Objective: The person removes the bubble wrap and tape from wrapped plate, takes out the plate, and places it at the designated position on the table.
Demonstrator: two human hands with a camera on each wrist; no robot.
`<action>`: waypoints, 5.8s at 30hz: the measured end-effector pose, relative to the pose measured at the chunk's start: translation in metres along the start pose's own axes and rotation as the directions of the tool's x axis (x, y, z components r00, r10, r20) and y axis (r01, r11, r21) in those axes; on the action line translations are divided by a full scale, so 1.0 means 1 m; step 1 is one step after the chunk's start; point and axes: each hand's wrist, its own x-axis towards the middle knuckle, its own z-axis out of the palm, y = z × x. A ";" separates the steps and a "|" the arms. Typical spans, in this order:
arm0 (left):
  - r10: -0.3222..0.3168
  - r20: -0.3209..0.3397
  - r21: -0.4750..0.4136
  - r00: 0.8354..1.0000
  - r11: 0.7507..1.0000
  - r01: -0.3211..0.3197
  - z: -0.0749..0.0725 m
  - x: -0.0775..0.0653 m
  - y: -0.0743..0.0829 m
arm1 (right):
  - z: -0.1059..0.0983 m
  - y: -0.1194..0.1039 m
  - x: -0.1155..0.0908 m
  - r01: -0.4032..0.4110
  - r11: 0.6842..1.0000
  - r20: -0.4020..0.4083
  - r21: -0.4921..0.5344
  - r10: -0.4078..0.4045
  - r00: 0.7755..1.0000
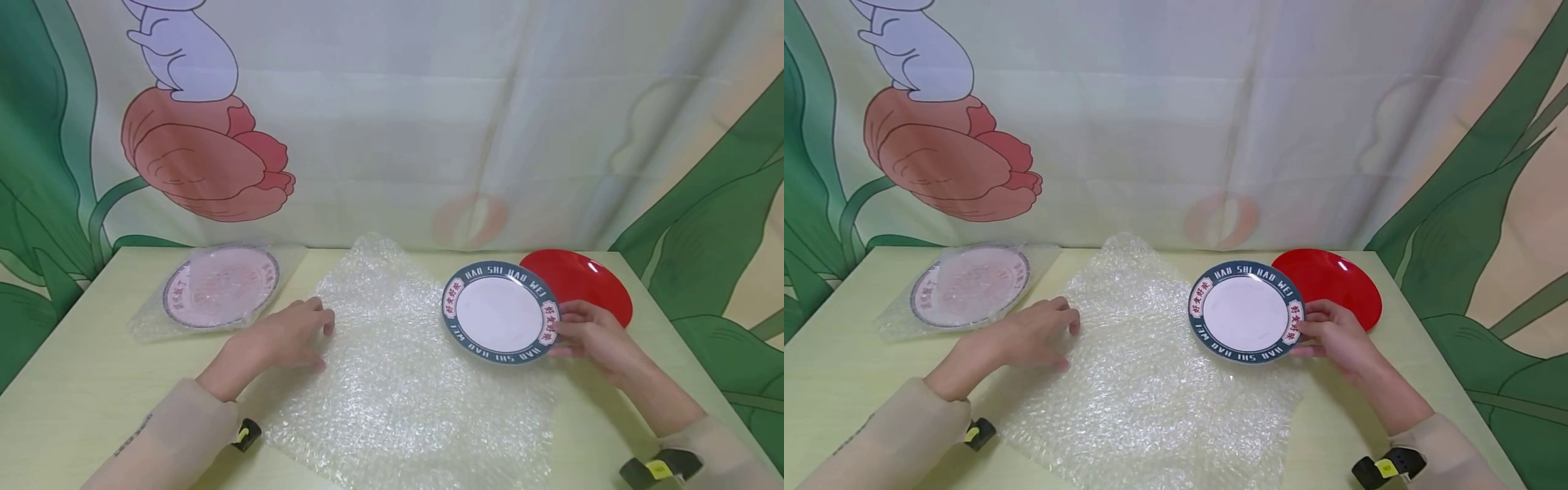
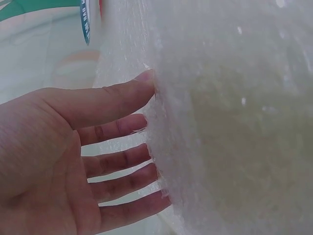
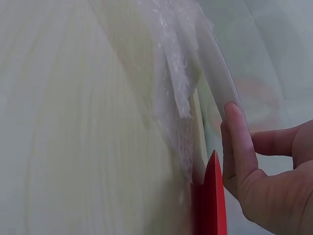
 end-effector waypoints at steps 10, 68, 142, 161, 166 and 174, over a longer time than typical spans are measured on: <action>0.012 0.000 -0.002 1.000 1.000 -0.012 -0.001 -0.001 0.000 | -0.013 0.006 0.001 -0.008 0.997 -0.017 0.081 0.010 1.000; -0.031 0.035 0.004 0.999 1.000 0.030 -0.001 0.003 0.002 | -0.079 0.036 -0.008 -0.007 0.881 -0.185 0.473 0.107 0.977; -0.023 0.013 0.001 1.000 1.000 0.023 -0.001 -0.001 0.002 | -0.093 0.033 0.009 -0.181 0.984 -0.318 0.006 0.173 0.932; -0.006 0.013 0.018 1.000 1.000 0.006 -0.001 0.001 0.001 | -0.095 0.039 0.012 -0.227 0.961 -0.321 -0.157 0.167 0.932; 0.003 0.003 0.015 1.000 1.000 -0.003 0.000 0.001 -0.001 | -0.092 0.040 0.012 -0.215 0.953 -0.319 -0.214 0.140 0.937; -0.006 0.007 0.002 1.000 1.000 0.006 -0.001 0.000 0.000 | -0.083 0.034 0.011 -0.175 0.887 -0.376 -0.427 0.002 0.927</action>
